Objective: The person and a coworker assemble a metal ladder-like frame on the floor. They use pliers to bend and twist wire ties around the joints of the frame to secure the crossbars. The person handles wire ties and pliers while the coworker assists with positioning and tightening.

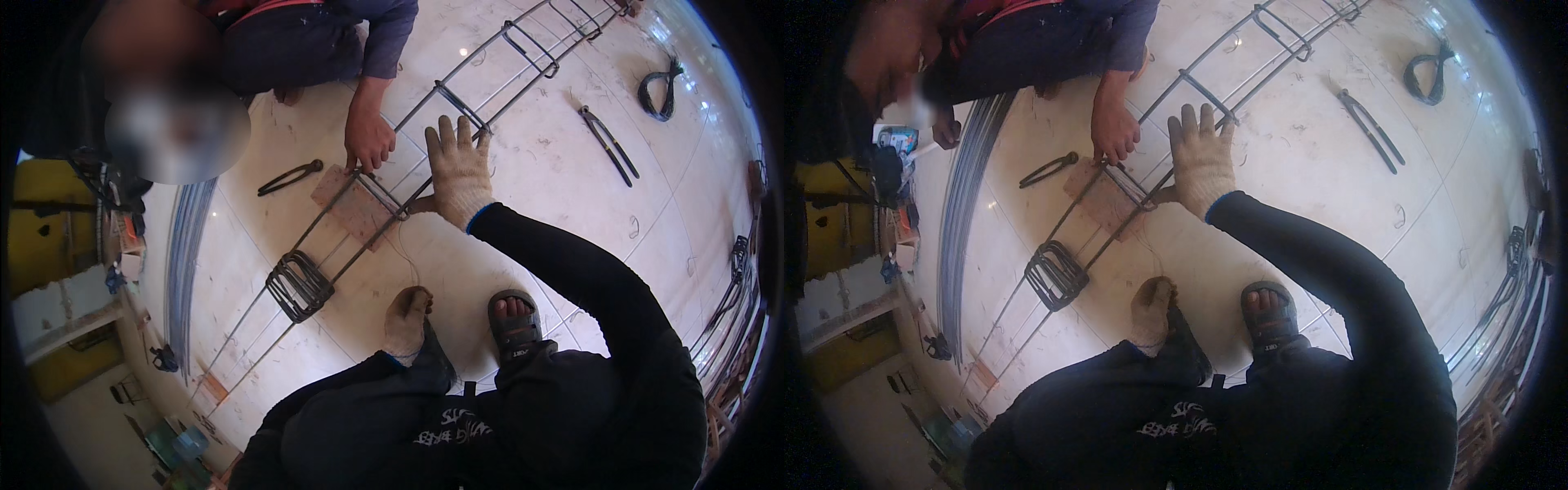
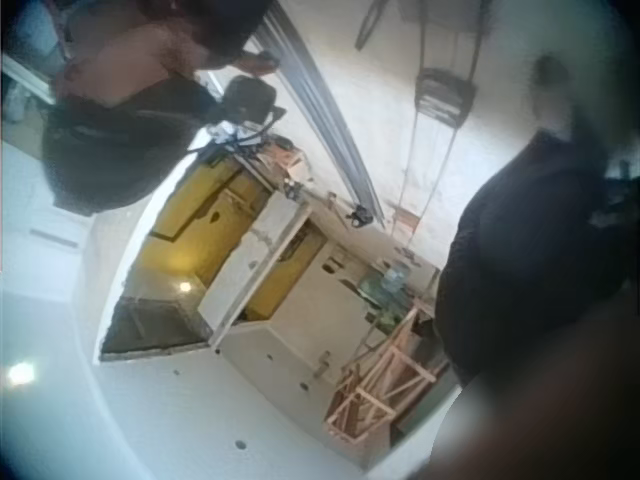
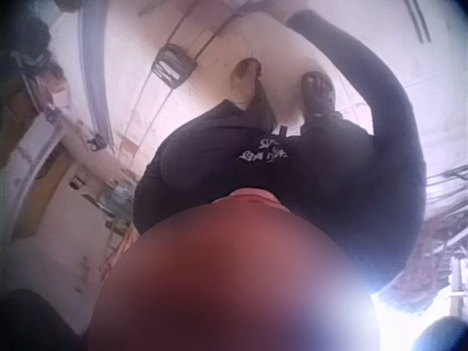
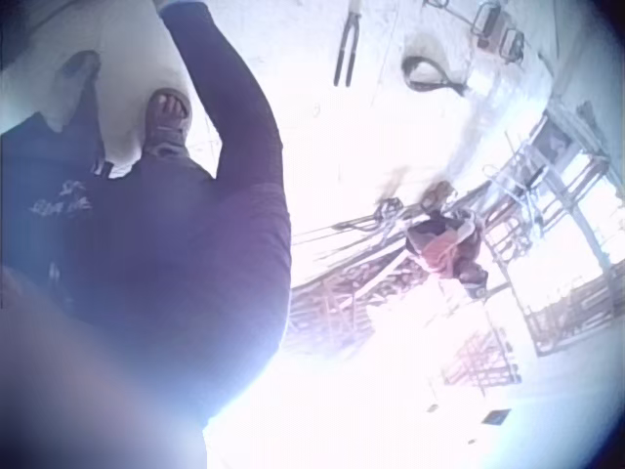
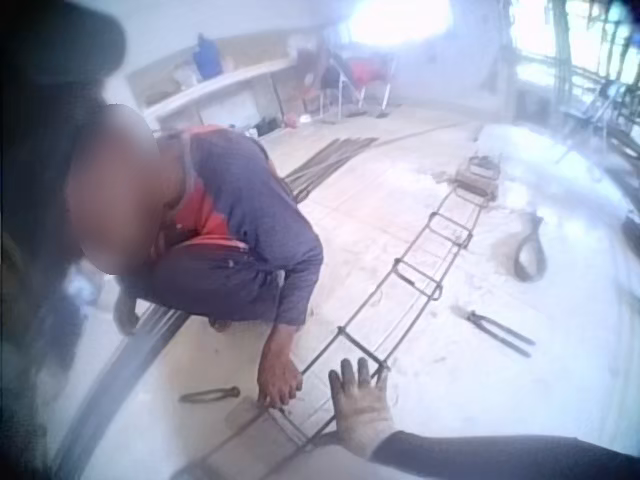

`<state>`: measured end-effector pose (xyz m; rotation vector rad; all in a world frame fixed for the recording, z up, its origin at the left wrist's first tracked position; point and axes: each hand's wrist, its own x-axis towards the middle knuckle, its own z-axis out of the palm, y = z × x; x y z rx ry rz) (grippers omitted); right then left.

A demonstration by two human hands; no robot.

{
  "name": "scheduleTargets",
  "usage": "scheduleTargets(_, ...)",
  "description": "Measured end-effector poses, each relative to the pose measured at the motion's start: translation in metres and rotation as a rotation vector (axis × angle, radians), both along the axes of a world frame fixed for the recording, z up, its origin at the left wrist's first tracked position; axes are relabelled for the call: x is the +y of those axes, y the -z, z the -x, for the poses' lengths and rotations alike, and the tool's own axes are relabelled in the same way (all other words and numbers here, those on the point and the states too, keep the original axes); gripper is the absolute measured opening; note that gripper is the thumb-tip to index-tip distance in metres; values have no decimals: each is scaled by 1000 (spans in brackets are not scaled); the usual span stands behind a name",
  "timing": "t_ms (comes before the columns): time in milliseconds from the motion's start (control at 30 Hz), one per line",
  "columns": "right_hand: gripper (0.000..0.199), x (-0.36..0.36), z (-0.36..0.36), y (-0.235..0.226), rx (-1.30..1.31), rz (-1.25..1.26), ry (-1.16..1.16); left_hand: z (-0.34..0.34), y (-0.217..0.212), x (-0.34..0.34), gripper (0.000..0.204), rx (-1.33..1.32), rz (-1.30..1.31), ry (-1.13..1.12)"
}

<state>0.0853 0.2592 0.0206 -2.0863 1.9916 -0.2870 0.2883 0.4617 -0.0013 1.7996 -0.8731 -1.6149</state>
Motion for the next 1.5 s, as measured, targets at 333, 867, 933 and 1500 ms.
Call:
scheduleTargets(333, 141, -1, -5, 4, 34, 18, 27, -28, -7, 17, 17, 50, 125, 143)
scheduleTargets(867, 48, 110, -5, -31, -1331, -559, 150, 12, -35, -20, 15, 98, 299, 244)
scheduleTargets(933, 44, 114, -1, -50, -1379, -717, 236, 14, -34, -22, 17, 178, 193, 250)
scheduleTargets(1500, 44, 100, 19, -71, -1223, -467, 223, 26, -27, -45, 25, 274, 126, 165)
